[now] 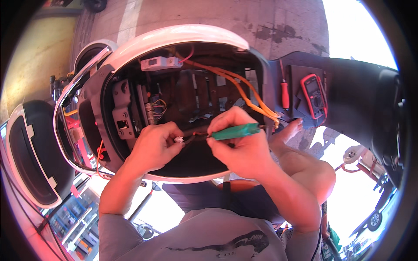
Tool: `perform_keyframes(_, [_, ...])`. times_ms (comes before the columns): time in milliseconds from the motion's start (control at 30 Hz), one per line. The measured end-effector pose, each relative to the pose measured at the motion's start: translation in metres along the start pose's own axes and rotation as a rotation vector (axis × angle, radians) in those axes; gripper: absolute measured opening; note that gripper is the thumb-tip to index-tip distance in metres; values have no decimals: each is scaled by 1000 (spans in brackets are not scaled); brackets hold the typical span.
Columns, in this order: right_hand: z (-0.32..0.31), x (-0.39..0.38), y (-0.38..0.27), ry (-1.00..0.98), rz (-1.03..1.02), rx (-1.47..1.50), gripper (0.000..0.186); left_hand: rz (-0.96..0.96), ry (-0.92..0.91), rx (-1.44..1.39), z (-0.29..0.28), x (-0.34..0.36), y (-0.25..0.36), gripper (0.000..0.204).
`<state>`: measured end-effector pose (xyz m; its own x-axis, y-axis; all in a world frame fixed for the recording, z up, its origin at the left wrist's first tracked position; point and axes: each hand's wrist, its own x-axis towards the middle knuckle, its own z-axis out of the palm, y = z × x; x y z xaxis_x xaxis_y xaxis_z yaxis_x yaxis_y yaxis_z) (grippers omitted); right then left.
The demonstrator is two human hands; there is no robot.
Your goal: The person uses a green-handled screwdriver to work on a small connector inside the open storage compartment of a white electric scooter. The person repeatedly tightens or adjusts the connector while seated on the scooter in an outdoor area.
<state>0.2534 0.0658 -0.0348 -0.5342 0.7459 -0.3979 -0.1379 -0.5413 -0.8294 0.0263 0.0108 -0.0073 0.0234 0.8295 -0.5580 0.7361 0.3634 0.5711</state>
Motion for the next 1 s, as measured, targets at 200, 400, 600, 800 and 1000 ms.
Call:
perform_keyframes(200, [17,-53,-11,-127,-271,-307,21,-6,-57,35,1,4,-9,17])
perform_keyframes(400, [28,-130,-15,-80,-366,-222,19,129,-13,141,-6,1,-19,19])
perform_keyframes(600, [23,-219,13,167,-530,-166,23,260,102,162,-8,-3,-40,20])
perform_keyframes(800, [-10,-284,49,381,-679,-19,28,281,192,106,5,8,-53,18])
perform_keyframes(1000, [-17,-329,26,485,-877,-17,28,326,231,139,4,17,-58,20])
